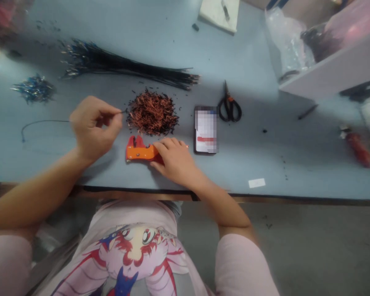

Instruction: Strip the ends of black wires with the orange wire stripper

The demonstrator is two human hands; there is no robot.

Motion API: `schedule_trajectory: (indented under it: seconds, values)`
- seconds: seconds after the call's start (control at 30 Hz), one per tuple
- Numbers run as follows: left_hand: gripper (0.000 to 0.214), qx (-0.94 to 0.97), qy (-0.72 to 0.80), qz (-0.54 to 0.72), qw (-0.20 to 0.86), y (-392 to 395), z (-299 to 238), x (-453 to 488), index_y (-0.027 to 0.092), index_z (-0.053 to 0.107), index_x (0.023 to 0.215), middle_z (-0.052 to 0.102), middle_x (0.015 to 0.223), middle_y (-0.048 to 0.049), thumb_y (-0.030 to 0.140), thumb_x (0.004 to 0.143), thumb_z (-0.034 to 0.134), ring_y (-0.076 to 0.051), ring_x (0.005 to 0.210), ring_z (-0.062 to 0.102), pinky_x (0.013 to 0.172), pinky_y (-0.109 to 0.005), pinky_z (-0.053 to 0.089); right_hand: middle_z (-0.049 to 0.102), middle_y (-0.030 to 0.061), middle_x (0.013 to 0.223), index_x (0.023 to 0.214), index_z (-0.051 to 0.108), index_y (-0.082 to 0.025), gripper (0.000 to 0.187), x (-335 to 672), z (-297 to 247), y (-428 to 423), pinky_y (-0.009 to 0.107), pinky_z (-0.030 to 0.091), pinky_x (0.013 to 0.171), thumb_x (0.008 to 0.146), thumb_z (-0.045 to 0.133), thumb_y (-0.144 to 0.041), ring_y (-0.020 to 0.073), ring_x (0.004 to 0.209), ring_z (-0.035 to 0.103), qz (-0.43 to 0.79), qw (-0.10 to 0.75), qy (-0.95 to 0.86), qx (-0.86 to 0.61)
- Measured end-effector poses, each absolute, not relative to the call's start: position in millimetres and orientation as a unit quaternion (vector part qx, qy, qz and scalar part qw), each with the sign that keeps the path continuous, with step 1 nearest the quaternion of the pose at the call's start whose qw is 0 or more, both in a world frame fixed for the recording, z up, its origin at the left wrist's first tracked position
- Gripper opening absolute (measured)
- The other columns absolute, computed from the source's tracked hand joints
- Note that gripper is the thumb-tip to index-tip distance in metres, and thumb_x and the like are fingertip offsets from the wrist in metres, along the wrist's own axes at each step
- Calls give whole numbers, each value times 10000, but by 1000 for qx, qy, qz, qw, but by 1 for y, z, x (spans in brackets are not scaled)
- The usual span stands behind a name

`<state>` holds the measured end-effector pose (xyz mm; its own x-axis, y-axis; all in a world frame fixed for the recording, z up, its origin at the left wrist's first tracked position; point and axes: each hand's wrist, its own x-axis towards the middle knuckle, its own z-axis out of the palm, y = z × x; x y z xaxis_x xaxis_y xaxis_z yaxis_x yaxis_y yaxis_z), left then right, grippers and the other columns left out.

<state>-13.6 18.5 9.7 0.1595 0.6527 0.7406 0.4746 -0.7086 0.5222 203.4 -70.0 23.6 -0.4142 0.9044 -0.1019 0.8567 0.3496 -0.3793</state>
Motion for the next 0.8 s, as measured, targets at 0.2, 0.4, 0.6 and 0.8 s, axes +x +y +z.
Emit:
schedule_trajectory:
  seconds: [0.2,0.4,0.6,0.8]
  values:
    - [112,853,304,416,78,2,-4,0,193,640,779,652,719,-6,150,862,578,-141,653,567,600,-277,399,729,129,1056,1073,681,-163,237,211,24,-68,413,507,919,974,602,-364,260,1026,626,122,288,-781,-541]
    - [128,876,271,385,103,-11,-1,3,188,651,811,657,749,-16,194,910,571,-145,683,584,607,-254,414,739,102,964,983,710,-208,221,208,16,-66,388,534,853,1021,501,-267,232,910,626,113,300,-794,-517]
    - [133,869,274,350,216,-13,6,1,173,641,805,611,698,-1,159,908,557,-119,618,544,590,-236,402,727,115,872,902,690,-164,292,205,13,-63,365,516,781,1037,436,-219,228,827,591,55,235,-840,-486]
    - [196,876,284,341,187,-13,10,0,179,667,773,608,653,-1,237,928,561,-116,578,530,567,-237,378,697,99,830,863,644,-154,262,205,6,-61,344,468,713,1020,434,-166,225,797,561,0,230,-844,-485]
